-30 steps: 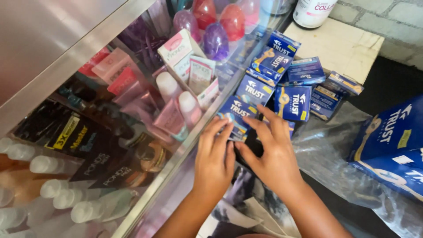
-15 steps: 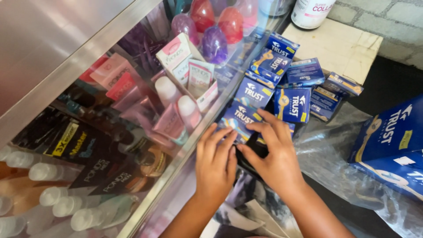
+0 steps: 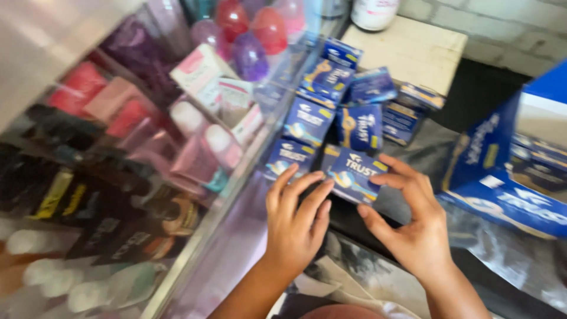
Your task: The person repeatedly picks up small blue boxes from a pile on a counter and places them into a larger open display box. The hands handle the boxes one by one, arranging them inside the larger container.
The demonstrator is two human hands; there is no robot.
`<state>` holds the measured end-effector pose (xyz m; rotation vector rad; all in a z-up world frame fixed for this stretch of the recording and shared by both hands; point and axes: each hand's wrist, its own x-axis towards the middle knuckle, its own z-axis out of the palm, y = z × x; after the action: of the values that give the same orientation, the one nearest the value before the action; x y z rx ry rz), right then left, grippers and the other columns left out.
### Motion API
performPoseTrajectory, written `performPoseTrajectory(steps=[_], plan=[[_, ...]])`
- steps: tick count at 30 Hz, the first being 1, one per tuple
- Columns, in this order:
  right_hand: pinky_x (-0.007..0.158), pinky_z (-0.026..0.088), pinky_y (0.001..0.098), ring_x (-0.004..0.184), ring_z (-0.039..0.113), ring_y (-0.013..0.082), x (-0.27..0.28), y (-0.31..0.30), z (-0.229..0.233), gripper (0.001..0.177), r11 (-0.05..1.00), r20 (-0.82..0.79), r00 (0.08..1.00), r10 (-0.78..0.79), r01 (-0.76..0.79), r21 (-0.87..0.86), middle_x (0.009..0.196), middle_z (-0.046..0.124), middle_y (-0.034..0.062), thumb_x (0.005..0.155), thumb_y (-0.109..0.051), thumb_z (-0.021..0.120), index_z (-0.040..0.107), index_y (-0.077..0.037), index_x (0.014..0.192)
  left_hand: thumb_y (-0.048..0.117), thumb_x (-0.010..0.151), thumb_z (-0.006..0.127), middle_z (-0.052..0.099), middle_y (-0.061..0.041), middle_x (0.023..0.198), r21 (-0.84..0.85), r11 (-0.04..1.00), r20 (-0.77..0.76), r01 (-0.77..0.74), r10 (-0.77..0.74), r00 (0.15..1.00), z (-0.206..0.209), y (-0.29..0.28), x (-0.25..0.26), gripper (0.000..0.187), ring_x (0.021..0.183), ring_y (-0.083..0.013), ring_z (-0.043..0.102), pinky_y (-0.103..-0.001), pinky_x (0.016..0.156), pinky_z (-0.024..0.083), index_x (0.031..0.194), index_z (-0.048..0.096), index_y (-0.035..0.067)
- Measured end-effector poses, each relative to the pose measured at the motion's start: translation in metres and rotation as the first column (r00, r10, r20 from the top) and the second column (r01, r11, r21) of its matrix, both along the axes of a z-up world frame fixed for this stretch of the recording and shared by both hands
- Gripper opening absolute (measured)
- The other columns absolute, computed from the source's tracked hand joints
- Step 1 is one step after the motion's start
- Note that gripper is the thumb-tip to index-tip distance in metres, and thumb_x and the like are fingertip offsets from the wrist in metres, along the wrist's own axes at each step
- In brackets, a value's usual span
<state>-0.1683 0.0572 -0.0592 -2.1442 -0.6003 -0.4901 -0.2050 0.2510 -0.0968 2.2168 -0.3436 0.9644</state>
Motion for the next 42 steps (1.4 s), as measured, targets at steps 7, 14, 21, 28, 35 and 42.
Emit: performPoseTrajectory(steps=[7,14,21,28,35,42], plan=[[0.108,0.046,0.0382,0.127,0.063,0.028,-0.021,-0.052,-0.003,0.045,0.993,-0.049,0.993,-0.11,0.111,0.027,0.139,0.064,0.0172,0.073,-0.007,0.082,0.065,-0.005,0.115,0.009,0.094,0.072,0.059,-0.008,0.137,0.01,0.979,-0.022,0.205,-0.204,0.979,0.0,-0.038,0.012,0.038,0.138,-0.0392,0.049,-0.052,0.118,0.039,0.131,0.065,0.011],[0.109,0.046,0.0363,0.127,0.064,0.0255,-0.036,-0.09,-0.013,0.036,0.988,-0.102,0.987,-0.128,0.136,0.074,0.136,0.067,0.0161,0.082,-0.011,0.076,0.065,-0.004,0.115,0.003,0.089,0.069,0.059,-0.008,0.138,-0.025,0.916,0.0,0.4,-0.4,0.917,-0.008,-0.072,0.024,0.038,0.139,-0.0379,0.049,-0.051,0.117,0.039,0.126,0.064,0.011],[0.116,0.042,0.0375,0.133,0.059,0.0261,-0.037,-0.113,-0.044,0.032,0.955,-0.146,0.989,-0.025,0.067,0.287,0.139,0.065,0.0179,0.096,-0.02,0.068,0.063,0.0,0.121,-0.001,0.089,0.068,0.063,-0.008,0.134,-0.076,0.869,0.011,0.49,-0.49,0.871,-0.022,-0.096,0.029,0.041,0.135,-0.0353,0.055,-0.049,0.114,0.041,0.128,0.061,0.01],[0.116,0.043,0.0384,0.132,0.06,0.0273,-0.041,-0.114,-0.046,0.034,0.926,-0.165,0.986,-0.011,0.072,0.371,0.139,0.065,0.0191,0.099,-0.025,0.065,0.063,0.001,0.121,-0.004,0.082,0.067,0.064,-0.01,0.131,-0.143,0.844,-0.049,0.517,-0.527,0.848,-0.013,-0.1,0.03,0.046,0.128,-0.035,0.06,-0.049,0.113,0.044,0.126,0.059,0.006],[0.109,0.047,0.0372,0.126,0.064,0.027,-0.042,-0.114,-0.043,0.033,0.958,-0.147,0.987,-0.059,0.098,0.27,0.134,0.067,0.0172,0.099,-0.026,0.063,0.064,0.0,0.119,-0.006,0.08,0.066,0.065,-0.012,0.127,-0.159,0.839,-0.061,0.52,-0.535,0.843,-0.013,-0.102,0.031,0.043,0.123,-0.0353,0.062,-0.047,0.109,0.048,0.121,0.059,0.005],[0.108,0.049,0.0367,0.124,0.066,0.0276,-0.043,-0.114,-0.043,0.034,0.968,-0.135,0.988,-0.081,0.11,0.225,0.132,0.069,0.0158,0.1,-0.031,0.063,0.065,-0.002,0.119,-0.007,0.079,0.066,0.066,-0.013,0.126,-0.163,0.841,-0.07,0.515,-0.531,0.845,-0.009,-0.102,0.029,0.044,0.12,-0.0348,0.063,-0.045,0.105,0.049,0.121,0.059,0.005]])
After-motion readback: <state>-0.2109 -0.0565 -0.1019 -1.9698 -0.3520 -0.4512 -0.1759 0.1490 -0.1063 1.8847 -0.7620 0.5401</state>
